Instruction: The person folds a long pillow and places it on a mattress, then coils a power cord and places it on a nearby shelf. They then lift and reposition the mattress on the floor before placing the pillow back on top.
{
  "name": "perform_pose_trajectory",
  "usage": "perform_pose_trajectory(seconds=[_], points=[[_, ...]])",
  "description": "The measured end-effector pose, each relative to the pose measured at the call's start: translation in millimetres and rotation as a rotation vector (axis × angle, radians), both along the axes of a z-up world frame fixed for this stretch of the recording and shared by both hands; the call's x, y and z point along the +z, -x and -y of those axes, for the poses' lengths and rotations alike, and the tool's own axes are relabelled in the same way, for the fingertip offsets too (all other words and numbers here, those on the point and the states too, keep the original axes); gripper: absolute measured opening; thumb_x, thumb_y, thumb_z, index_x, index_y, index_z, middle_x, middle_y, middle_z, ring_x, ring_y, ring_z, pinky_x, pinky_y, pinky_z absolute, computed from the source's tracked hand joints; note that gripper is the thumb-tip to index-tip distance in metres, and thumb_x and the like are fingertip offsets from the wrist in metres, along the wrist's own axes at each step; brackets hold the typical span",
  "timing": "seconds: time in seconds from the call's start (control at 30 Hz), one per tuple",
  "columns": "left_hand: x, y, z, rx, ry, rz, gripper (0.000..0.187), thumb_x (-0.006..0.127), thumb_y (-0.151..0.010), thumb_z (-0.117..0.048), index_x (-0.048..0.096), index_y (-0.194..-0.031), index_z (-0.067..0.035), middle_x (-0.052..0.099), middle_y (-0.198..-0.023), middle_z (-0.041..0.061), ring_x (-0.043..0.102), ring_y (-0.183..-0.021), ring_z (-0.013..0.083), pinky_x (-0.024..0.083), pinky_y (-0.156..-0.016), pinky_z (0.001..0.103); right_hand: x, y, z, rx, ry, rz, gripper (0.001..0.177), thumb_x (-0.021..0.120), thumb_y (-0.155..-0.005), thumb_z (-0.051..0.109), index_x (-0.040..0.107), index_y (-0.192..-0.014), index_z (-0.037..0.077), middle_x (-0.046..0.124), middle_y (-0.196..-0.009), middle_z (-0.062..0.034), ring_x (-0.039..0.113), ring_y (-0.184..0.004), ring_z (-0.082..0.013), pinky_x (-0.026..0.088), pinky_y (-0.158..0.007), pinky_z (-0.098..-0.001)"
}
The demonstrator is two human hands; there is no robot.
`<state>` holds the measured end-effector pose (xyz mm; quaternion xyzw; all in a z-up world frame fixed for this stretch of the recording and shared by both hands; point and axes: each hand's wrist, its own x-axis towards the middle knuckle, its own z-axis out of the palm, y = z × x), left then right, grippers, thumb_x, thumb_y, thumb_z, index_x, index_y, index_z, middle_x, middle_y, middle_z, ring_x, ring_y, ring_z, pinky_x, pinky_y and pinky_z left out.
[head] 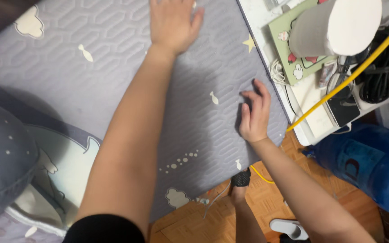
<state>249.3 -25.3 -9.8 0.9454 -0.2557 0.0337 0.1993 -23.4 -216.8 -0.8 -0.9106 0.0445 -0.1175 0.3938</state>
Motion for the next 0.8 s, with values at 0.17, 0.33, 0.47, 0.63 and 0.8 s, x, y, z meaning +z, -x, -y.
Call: perform_pose_trajectory(seconds=[0.17, 0.33, 0.47, 0.63, 0.8], points=[[24.5, 95.2, 21.0, -0.191, 0.049, 0.065, 0.082, 0.068, -0.086, -0.031, 0.037, -0.159, -0.011, 0.036, -0.166, 0.011, 0.029, -0.153, 0.0451, 0.015, -0.124, 0.063, 5.9, -7.7, 18.4, 0.046, -0.55, 0.012, 0.048, 0.046, -0.102, 0.019, 0.045, -0.145, -0.002, 0.039, -0.159, -0.0201, 0.042, -0.151, -0.0334, 0.033, -0.13, -0.0456], [-2.9, 274.0, 82.9, -0.287, 0.237, -0.314, 0.09, 0.071, -0.072, -0.022, 0.036, -0.149, 0.009, 0.036, -0.159, 0.028, 0.031, -0.152, 0.0415, 0.025, -0.127, 0.051, 36.0, -34.3, 77.3, 0.065, -1.082, -0.456, 0.052, 0.044, -0.094, 0.012, 0.049, -0.145, 0.0, 0.053, -0.149, -0.0121, 0.05, -0.141, -0.0219, 0.035, -0.124, -0.0379], [35.5, 416.0, 86.4, -0.969, 0.174, -0.843, 0.048, 0.069, -0.075, -0.024, 0.07, -0.122, -0.013, 0.068, -0.133, 0.014, 0.063, -0.126, 0.0378, 0.051, -0.104, 0.048, 56.9, -60.1, 93.9, 0.315, -0.655, -0.671, 0.049, 0.043, -0.093, 0.008, 0.056, -0.14, 0.006, 0.057, -0.146, -0.0062, 0.05, -0.137, -0.0175, 0.037, -0.116, -0.0322], [60.1, 290.6, -18.6, -0.59, 0.457, -0.339, 0.047, 0.07, -0.078, -0.031, 0.073, -0.121, -0.012, 0.068, -0.124, 0.016, 0.063, -0.111, 0.0435, 0.05, -0.088, 0.056, 59.4, -64.8, 73.1, 0.347, -0.298, -0.486, 0.039, 0.055, -0.102, 0.01, 0.06, -0.141, 0.01, 0.056, -0.139, -0.0112, 0.058, -0.124, -0.0205, 0.048, -0.107, -0.0322], [15.8, 72.4, -181.9, -0.016, -0.108, -0.125, 0.033, 0.063, -0.109, -0.031, 0.072, -0.124, -0.004, 0.067, -0.118, 0.018, 0.063, -0.109, 0.0382, 0.049, -0.095, 0.05, 53.5, -55.6, 69.3, 0.434, -0.128, -0.304, 0.04, 0.062, -0.103, 0.01, 0.059, -0.143, 0.006, 0.053, -0.15, -0.0166, 0.056, -0.132, -0.0275, 0.047, -0.112, -0.0381]])
